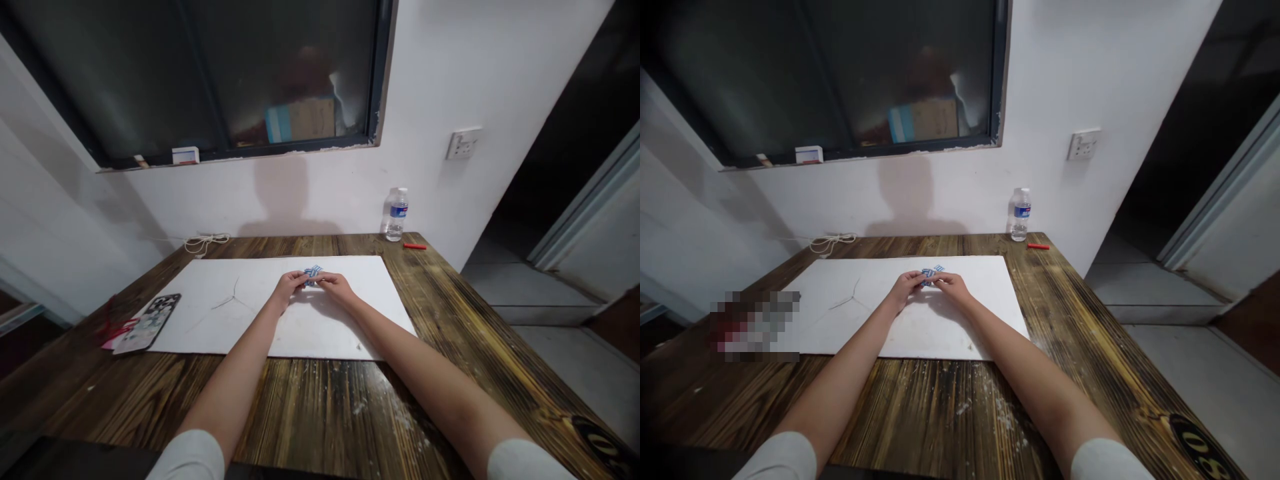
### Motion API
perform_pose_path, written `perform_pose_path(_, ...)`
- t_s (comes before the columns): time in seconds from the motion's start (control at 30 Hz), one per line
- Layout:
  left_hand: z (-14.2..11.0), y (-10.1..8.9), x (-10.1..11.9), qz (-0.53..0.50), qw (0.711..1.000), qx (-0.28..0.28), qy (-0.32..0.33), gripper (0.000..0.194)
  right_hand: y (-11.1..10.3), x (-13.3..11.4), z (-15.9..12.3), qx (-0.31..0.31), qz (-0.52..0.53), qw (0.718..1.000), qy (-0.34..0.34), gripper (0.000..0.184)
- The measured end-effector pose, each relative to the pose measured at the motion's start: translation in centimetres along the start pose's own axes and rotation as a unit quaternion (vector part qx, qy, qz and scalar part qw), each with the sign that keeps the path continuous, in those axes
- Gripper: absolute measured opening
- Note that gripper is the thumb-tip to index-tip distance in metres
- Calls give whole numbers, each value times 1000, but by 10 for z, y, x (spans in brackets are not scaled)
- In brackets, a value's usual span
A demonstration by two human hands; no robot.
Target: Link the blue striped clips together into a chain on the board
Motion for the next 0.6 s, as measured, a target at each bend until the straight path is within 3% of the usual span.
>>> perform_pose_path(0.3, -1, 5, 1, 14, 1000, -18, -1, 37, -1, -11, -2, 10, 50, 999, 0, 20)
perform_pose_path(0.43, 0, 7, 0, 25, 999, -36, -5, 39, -2, -11, -3, 23, 35, 999, 22, 25)
perform_pose_path(0.6, -1, 9, 3, 34, 999, -39, 6, 38, 5, -3, -1, -7, 54, 997, 52, 31)
Point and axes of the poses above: each hand's wrist, its own z-axis towards the middle knuckle, its own y-axis out of the palm, x = y × z, the point moved 7 cm from there along z, towards the middle knuckle, and after that the axes turned 15 degrees about -x, right-handed, at the moved point
